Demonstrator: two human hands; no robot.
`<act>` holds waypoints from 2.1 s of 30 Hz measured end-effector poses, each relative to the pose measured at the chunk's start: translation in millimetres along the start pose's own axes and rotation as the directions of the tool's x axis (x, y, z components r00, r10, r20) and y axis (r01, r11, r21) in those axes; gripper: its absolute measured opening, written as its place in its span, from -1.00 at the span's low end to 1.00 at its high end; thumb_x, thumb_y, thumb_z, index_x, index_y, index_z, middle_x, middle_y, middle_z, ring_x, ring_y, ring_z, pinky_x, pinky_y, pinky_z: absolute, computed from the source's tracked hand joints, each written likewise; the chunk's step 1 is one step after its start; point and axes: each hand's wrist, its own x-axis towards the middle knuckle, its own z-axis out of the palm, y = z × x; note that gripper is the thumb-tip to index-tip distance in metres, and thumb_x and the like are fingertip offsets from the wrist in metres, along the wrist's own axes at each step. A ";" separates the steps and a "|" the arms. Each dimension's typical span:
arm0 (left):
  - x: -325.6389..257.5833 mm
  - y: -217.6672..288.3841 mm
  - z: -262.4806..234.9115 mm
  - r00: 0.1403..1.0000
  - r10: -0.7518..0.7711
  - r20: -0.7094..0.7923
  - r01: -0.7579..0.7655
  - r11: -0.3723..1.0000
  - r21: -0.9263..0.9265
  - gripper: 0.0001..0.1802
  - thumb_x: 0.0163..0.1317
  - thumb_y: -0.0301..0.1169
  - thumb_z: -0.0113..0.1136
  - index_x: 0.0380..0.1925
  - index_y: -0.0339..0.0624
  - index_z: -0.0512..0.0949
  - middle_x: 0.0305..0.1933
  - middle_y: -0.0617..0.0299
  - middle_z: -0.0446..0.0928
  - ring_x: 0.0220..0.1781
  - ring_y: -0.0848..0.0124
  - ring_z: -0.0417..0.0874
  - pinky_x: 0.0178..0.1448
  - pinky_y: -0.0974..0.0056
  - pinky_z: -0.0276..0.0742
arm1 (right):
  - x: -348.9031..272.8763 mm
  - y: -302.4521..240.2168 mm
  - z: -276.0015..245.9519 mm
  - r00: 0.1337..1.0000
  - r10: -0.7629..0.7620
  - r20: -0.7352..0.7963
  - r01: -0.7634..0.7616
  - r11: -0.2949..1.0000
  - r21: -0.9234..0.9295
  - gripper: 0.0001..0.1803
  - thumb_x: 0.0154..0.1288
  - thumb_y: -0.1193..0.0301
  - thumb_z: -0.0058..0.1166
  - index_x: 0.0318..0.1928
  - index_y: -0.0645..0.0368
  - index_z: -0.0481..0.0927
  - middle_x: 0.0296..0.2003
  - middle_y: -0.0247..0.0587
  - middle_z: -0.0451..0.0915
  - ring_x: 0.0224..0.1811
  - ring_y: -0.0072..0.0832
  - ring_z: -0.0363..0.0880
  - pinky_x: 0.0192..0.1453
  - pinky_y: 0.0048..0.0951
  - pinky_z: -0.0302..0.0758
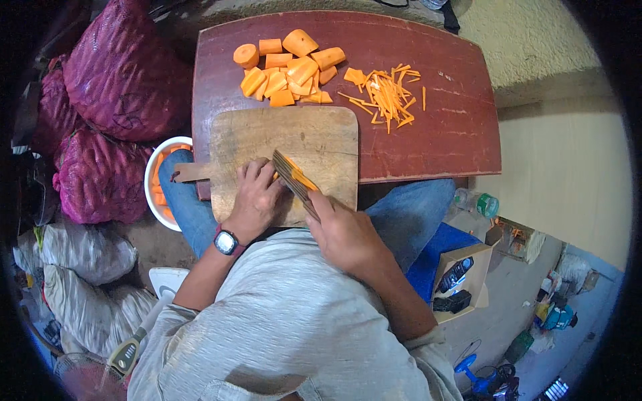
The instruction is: The person cuts carrots into slices on a wooden board using a knife and a cleaver, then juliennes them into thin strips. They move the finished strips to the side and repeat the process with more carrot pieces.
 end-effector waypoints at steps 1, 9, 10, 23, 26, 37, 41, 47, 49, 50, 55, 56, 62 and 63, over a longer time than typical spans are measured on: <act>1.1 1.7 -0.9 1.000 -0.021 -0.009 0.021 1.000 -0.019 -0.64 0.34 -0.36 0.37 0.10 -0.22 0.76 0.20 0.06 0.60 0.29 0.04 0.53 0.36 -0.12 0.37 | 3.7 1.4 1.8 0.999 -0.034 -0.018 0.034 0.999 -0.020 -0.59 0.62 0.36 0.18 0.31 0.29 0.46 0.03 0.25 0.74 0.05 0.26 0.77 0.07 0.15 0.71; 1.8 0.3 -1.5 0.999 -0.017 -0.028 0.016 1.000 -0.021 -0.65 0.35 -0.37 0.35 0.10 -0.22 0.76 0.14 0.10 0.61 0.27 0.06 0.54 0.35 -0.12 0.36 | 7.1 1.8 3.2 1.000 -0.002 -0.006 0.002 1.000 -0.004 -0.57 0.63 0.35 0.18 0.37 0.21 0.47 0.00 0.30 0.76 0.05 0.32 0.75 0.02 0.20 0.69; 2.0 -0.5 -2.2 0.999 -0.026 -0.021 0.026 0.999 -0.030 -0.65 0.35 -0.37 0.35 0.10 -0.22 0.76 0.13 0.10 0.61 0.26 0.06 0.54 0.35 -0.11 0.36 | 11.3 1.1 2.7 1.000 -0.016 -0.005 0.015 1.000 -0.012 -0.56 0.63 0.35 0.18 0.38 0.21 0.47 0.00 0.30 0.76 0.05 0.32 0.75 0.02 0.20 0.68; -1.2 1.1 -1.4 0.999 -0.036 -0.011 0.036 0.999 -0.003 -0.63 0.33 -0.34 0.31 0.08 -0.22 0.77 0.12 0.11 0.61 0.22 0.08 0.53 0.35 -0.10 0.35 | 0.6 6.2 10.2 0.996 -0.045 -0.079 0.046 0.999 0.016 -0.54 0.63 0.35 0.19 0.41 0.19 0.48 -0.02 0.32 0.75 0.04 0.35 0.75 0.01 0.19 0.68; -3.4 -1.9 -0.6 0.999 -0.004 -0.049 0.003 1.000 -0.007 -0.63 0.34 -0.34 0.30 0.09 -0.22 0.78 0.14 0.10 0.61 0.21 0.08 0.53 0.36 -0.13 0.35 | 8.6 -4.0 3.7 0.999 -0.037 0.017 0.037 0.999 -0.027 -0.54 0.61 0.35 0.17 0.37 0.29 0.45 0.06 0.31 0.73 0.06 0.28 0.76 0.12 0.19 0.68; -4.3 0.7 -2.1 0.999 0.009 -0.037 -0.009 1.000 0.005 -0.63 0.36 -0.36 0.29 0.11 -0.23 0.78 0.17 0.05 0.59 0.28 0.04 0.54 0.43 -0.14 0.34 | 7.4 -5.0 5.2 1.000 -0.009 0.002 0.009 1.000 -0.004 -0.54 0.62 0.35 0.15 0.36 0.32 0.45 0.07 0.35 0.72 0.10 0.32 0.74 0.11 0.19 0.68; -7.3 -1.0 -0.8 0.999 -0.014 -0.033 0.014 1.000 -0.001 -0.62 0.37 -0.36 0.29 0.14 -0.22 0.77 0.17 0.03 0.58 0.26 0.03 0.54 0.42 -0.14 0.34 | 13.5 -6.9 3.5 0.998 -0.053 0.026 0.053 0.999 -0.010 -0.56 0.62 0.36 0.15 0.35 0.31 0.46 0.05 0.33 0.73 0.07 0.34 0.74 0.10 0.20 0.69; -10.4 2.4 -2.9 0.999 -0.028 -0.026 0.028 0.999 -0.016 -0.59 0.37 -0.36 0.29 0.18 -0.21 0.75 0.16 0.03 0.57 0.27 0.02 0.52 0.42 -0.15 0.34 | 12.1 -4.7 6.2 0.997 -0.082 -0.007 0.081 0.996 -0.040 -0.51 0.61 0.36 0.14 0.40 0.31 0.45 0.03 0.35 0.74 0.03 0.34 0.77 0.07 0.21 0.70; -10.6 -2.4 -1.3 1.000 -0.023 -0.020 0.023 1.000 -0.008 -0.59 0.37 -0.37 0.28 0.19 -0.21 0.74 0.16 0.04 0.56 0.28 0.01 0.52 0.42 -0.15 0.34 | 2.6 -9.7 2.1 0.999 -0.042 0.015 0.042 0.999 -0.014 -0.49 0.61 0.36 0.13 0.43 0.33 0.43 0.04 0.36 0.74 0.05 0.32 0.77 0.10 0.21 0.69; -10.2 -4.1 -0.4 0.999 -0.014 -0.036 0.014 1.000 -0.012 -0.58 0.37 -0.37 0.28 0.20 -0.21 0.74 0.15 0.04 0.56 0.28 0.00 0.52 0.42 -0.15 0.34 | 7.2 -8.5 4.1 0.999 -0.047 0.014 0.047 0.999 -0.015 -0.49 0.61 0.36 0.13 0.43 0.33 0.43 0.04 0.36 0.74 0.05 0.32 0.77 0.10 0.21 0.69; -7.5 -3.8 -3.4 0.999 -0.034 -0.033 0.033 0.999 -0.019 -0.58 0.37 -0.38 0.27 0.20 -0.20 0.74 0.13 0.03 0.55 0.29 0.00 0.52 0.42 -0.15 0.34 | 17.4 -6.1 3.4 0.996 -0.070 0.047 0.072 0.997 -0.042 -0.49 0.61 0.36 0.13 0.43 0.33 0.43 0.04 0.37 0.74 0.05 0.34 0.76 0.12 0.21 0.68; -11.7 -4.8 -0.8 0.999 -0.022 -0.028 0.021 0.999 -0.027 -0.58 0.37 -0.38 0.27 0.20 -0.20 0.74 0.13 0.03 0.55 0.29 0.01 0.52 0.41 -0.14 0.34 | 14.1 -5.4 5.1 0.996 -0.073 0.045 0.075 0.996 -0.041 -0.49 0.61 0.36 0.13 0.43 0.33 0.43 0.04 0.37 0.74 0.05 0.34 0.76 0.12 0.21 0.68; -12.0 -0.2 -1.0 0.999 -0.029 -0.046 0.027 0.999 -0.047 -0.60 0.36 -0.37 0.27 0.17 -0.18 0.76 0.12 0.05 0.56 0.26 0.03 0.53 0.40 -0.13 0.34 | 14.6 -5.0 9.3 0.998 -0.067 0.008 0.067 0.998 -0.021 -0.51 0.61 0.35 0.14 0.38 0.33 0.45 0.05 0.37 0.73 0.06 0.36 0.73 0.11 0.23 0.67; -12.3 -2.2 -0.5 0.998 -0.036 -0.046 0.034 0.998 -0.058 -0.60 0.36 -0.36 0.28 0.17 -0.18 0.76 0.12 0.06 0.56 0.26 0.03 0.53 0.40 -0.13 0.34 | 7.9 -6.0 7.3 0.997 -0.078 -0.005 0.078 0.997 0.000 -0.52 0.61 0.35 0.14 0.38 0.33 0.45 0.05 0.37 0.73 0.06 0.36 0.74 0.10 0.24 0.67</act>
